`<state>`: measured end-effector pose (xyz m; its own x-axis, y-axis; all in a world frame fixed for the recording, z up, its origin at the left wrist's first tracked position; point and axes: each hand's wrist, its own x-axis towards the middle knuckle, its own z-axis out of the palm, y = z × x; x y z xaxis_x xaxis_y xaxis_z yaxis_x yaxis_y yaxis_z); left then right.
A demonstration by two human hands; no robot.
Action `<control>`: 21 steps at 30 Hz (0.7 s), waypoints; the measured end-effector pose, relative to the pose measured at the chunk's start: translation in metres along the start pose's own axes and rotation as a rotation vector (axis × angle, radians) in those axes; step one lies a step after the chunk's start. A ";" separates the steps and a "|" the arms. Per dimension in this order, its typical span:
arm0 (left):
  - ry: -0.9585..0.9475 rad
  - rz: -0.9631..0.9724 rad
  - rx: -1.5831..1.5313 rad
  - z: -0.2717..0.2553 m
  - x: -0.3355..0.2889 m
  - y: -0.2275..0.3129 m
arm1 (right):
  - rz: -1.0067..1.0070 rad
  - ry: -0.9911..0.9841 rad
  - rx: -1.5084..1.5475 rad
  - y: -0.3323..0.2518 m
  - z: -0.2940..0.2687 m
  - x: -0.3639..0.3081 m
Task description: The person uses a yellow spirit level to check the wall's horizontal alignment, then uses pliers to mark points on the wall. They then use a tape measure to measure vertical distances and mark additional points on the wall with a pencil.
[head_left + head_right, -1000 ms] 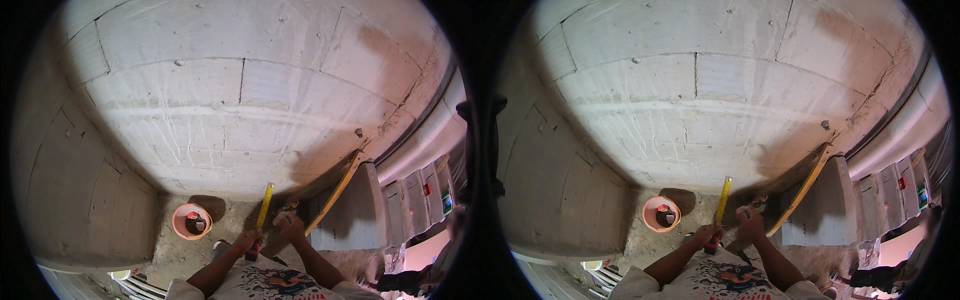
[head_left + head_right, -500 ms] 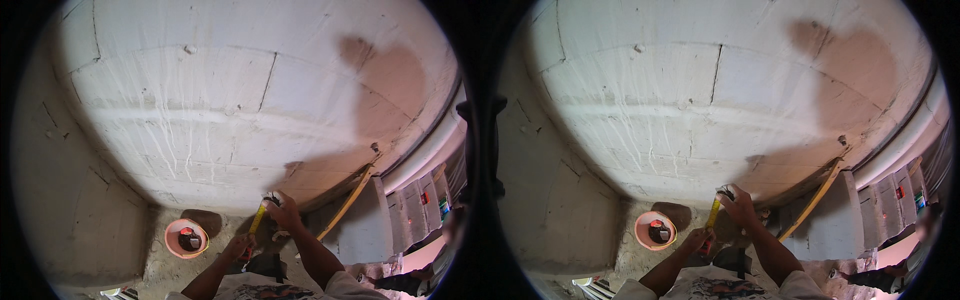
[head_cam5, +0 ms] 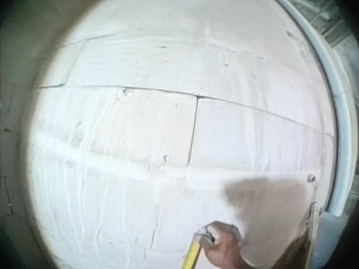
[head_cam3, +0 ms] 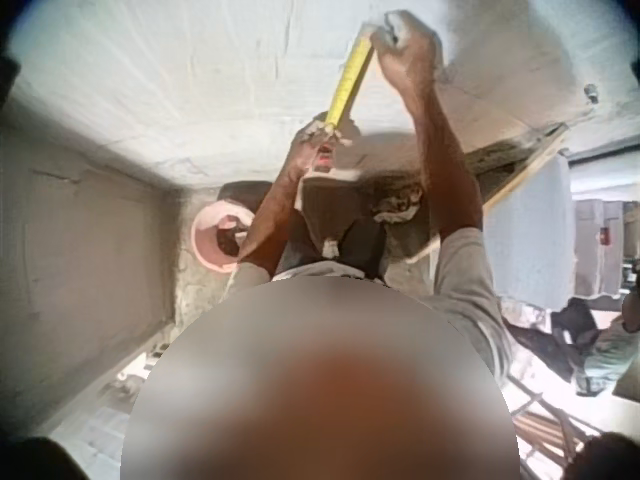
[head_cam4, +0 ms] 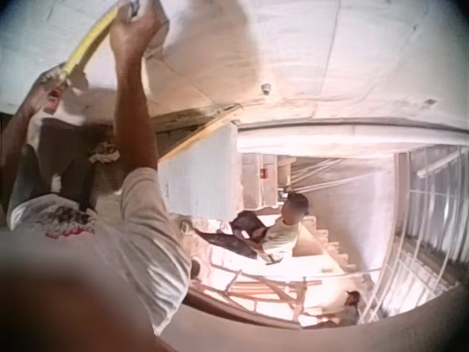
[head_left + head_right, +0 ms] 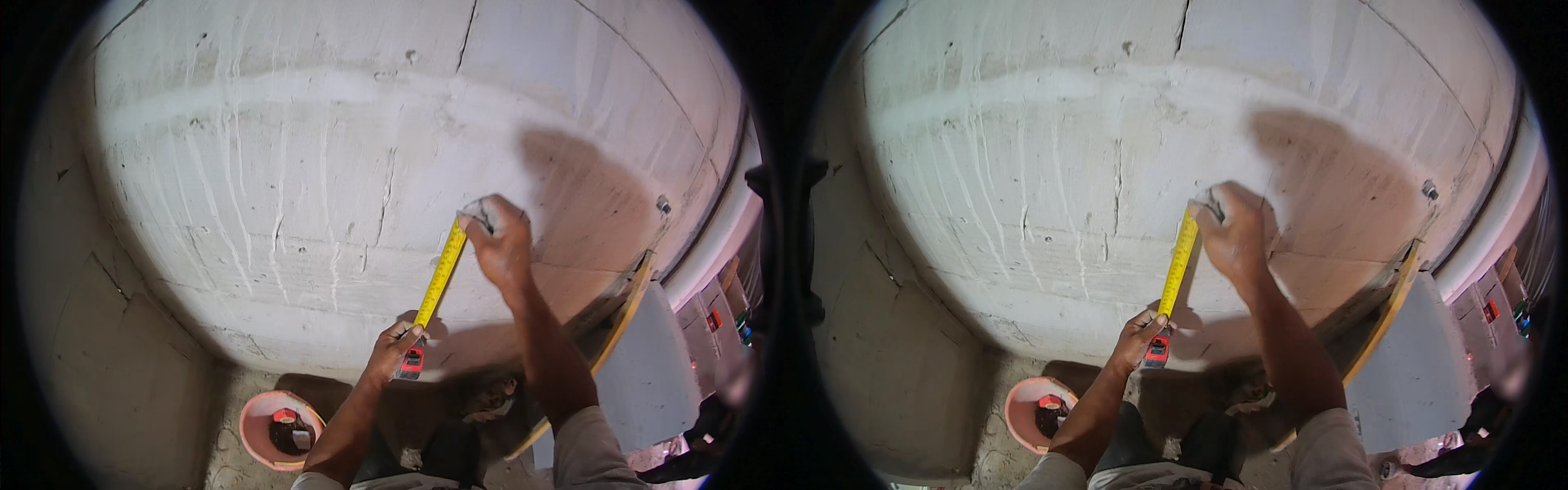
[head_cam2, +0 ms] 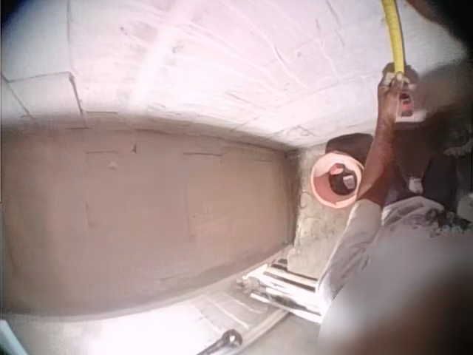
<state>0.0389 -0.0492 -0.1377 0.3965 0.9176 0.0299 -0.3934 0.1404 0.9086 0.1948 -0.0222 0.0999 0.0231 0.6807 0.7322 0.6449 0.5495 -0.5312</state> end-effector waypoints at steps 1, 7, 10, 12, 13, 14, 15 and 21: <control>0.082 0.152 0.211 -0.002 0.011 -0.005 | -0.073 0.025 -0.015 0.003 0.002 0.001; 0.138 0.177 -0.001 -0.009 0.034 -0.035 | -0.282 0.216 -0.225 0.018 0.019 -0.014; 0.160 0.188 -0.038 -0.005 0.031 -0.034 | -0.440 0.271 -0.210 0.021 0.025 -0.024; 0.193 0.209 -0.044 0.000 0.032 -0.029 | -0.442 0.230 -0.221 0.020 0.032 -0.026; 0.196 0.210 -0.048 0.002 0.032 -0.026 | -0.430 0.207 -0.188 0.019 0.035 -0.026; 0.203 0.214 -0.047 0.004 0.032 -0.024 | -0.307 0.148 -0.167 0.018 0.036 -0.025; 0.212 0.220 -0.051 0.006 0.032 -0.023 | -0.315 0.164 -0.194 0.018 0.037 -0.024; 0.251 0.292 -0.006 0.010 0.029 -0.026 | -0.366 0.222 -0.250 0.014 0.031 -0.025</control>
<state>0.0684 -0.0302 -0.1562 0.0518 0.9817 0.1832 -0.4651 -0.1386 0.8743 0.1795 -0.0164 0.0613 -0.0945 0.3308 0.9390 0.8038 0.5818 -0.1240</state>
